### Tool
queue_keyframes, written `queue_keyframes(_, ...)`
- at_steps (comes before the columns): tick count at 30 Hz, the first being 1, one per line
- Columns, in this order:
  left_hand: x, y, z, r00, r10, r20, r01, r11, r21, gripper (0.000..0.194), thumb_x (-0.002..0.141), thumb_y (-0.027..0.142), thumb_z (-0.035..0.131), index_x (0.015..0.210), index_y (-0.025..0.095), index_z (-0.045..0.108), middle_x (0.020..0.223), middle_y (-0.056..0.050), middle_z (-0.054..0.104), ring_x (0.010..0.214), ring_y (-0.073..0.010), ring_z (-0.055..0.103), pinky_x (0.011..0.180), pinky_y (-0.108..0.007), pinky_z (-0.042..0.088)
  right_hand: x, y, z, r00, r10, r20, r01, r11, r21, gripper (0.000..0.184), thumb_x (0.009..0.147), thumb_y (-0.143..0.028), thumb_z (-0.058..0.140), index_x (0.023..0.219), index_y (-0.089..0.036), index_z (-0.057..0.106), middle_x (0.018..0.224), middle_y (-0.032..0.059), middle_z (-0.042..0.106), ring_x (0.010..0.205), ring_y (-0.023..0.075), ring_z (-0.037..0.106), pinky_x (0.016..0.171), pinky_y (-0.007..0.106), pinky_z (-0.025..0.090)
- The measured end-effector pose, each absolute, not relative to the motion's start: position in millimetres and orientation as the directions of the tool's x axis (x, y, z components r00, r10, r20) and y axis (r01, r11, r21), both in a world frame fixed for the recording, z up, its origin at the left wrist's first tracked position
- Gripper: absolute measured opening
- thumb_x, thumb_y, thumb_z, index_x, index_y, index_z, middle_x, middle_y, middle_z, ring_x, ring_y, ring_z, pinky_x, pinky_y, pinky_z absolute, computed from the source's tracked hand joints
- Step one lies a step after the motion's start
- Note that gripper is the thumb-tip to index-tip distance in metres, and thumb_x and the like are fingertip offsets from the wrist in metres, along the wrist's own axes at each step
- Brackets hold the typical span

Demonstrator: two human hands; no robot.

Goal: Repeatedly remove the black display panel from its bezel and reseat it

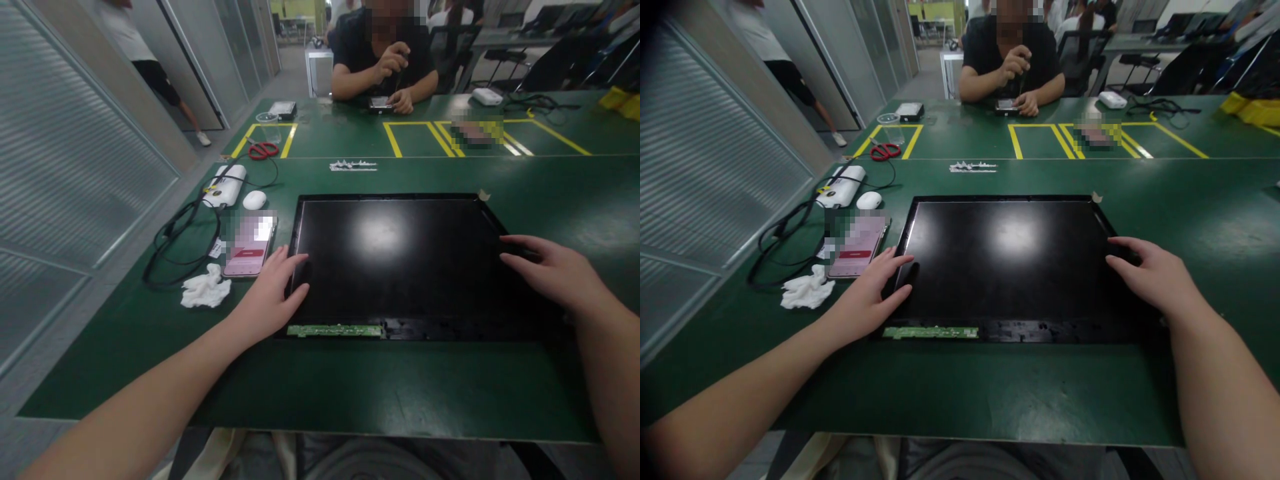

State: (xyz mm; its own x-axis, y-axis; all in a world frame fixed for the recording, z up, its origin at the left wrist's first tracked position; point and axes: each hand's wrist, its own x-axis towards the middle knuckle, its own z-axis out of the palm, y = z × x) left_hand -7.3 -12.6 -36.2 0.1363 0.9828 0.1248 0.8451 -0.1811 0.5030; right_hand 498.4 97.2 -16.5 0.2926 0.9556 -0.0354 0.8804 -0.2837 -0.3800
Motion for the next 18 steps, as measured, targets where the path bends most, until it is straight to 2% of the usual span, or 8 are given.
queue_keyframes(6,-11.6,-7.8,-27.0,0.132,0.984,0.118,0.765,-0.177,0.62,0.049,0.103,0.028,0.052,0.151,0.021,0.064,0.168,-0.017,0.059,0.163,-0.0372,0.045,0.132,-0.068,0.034,499.9,97.8,-19.7,0.26,0.965,0.018,0.896,-0.234,-0.377,0.06,0.068,-0.062,0.063,0.118,-0.032,0.08,0.098,0.0102,0.08,0.076,0.0337,0.069,0.082,0.055,0.058)
queue_keyframes(9,-9.5,-6.6,-21.4,0.084,0.989,0.118,0.684,-0.143,0.715,0.047,0.1,0.028,0.056,0.146,0.023,0.067,0.164,-0.015,0.063,0.162,-0.0372,0.046,0.133,-0.066,0.034,502.9,99.0,-22.8,0.255,0.966,0.047,0.897,-0.218,-0.384,0.057,0.067,-0.063,0.062,0.112,-0.033,0.08,0.095,0.009,0.08,0.072,0.0327,0.068,0.08,0.054,0.058)
queue_keyframes(11,-5.8,-6.5,-18.9,0.03,0.994,0.102,0.572,-0.101,0.814,0.047,0.098,0.03,0.059,0.145,0.022,0.067,0.163,-0.015,0.064,0.159,-0.0387,0.051,0.129,-0.064,0.041,505.4,99.7,-24.6,0.238,0.969,0.071,0.897,-0.191,-0.398,0.054,0.066,-0.065,0.062,0.107,-0.035,0.08,0.09,0.0073,0.08,0.066,0.0312,0.066,0.076,0.053,0.058)
queue_keyframes(14,1.4,-7.2,-14.0,-0.043,0.999,0.024,0.313,-0.009,0.95,0.05,0.097,0.033,0.064,0.145,0.022,0.063,0.162,-0.016,0.064,0.147,-0.0399,0.064,0.115,-0.061,0.059,507.8,100.5,-25.7,0.226,0.972,0.065,0.895,-0.181,-0.409,0.051,0.065,-0.066,0.063,0.103,-0.036,0.08,0.083,0.006,0.078,0.061,0.0307,0.065,0.072,0.053,0.057)
queue_keyframes(18,9.2,-8.6,-6.8,-0.128,0.991,-0.043,0.076,0.053,0.996,0.05,0.092,0.029,0.07,0.141,0.025,0.06,0.161,-0.014,0.065,0.133,-0.0359,0.074,0.103,-0.055,0.068,507.6,100.5,-24.4,0.253,0.967,0.026,0.887,-0.221,-0.405,0.054,0.064,-0.064,0.063,0.105,-0.034,0.08,0.096,0.0086,0.082,0.064,0.0321,0.068,0.076,0.057,0.059)
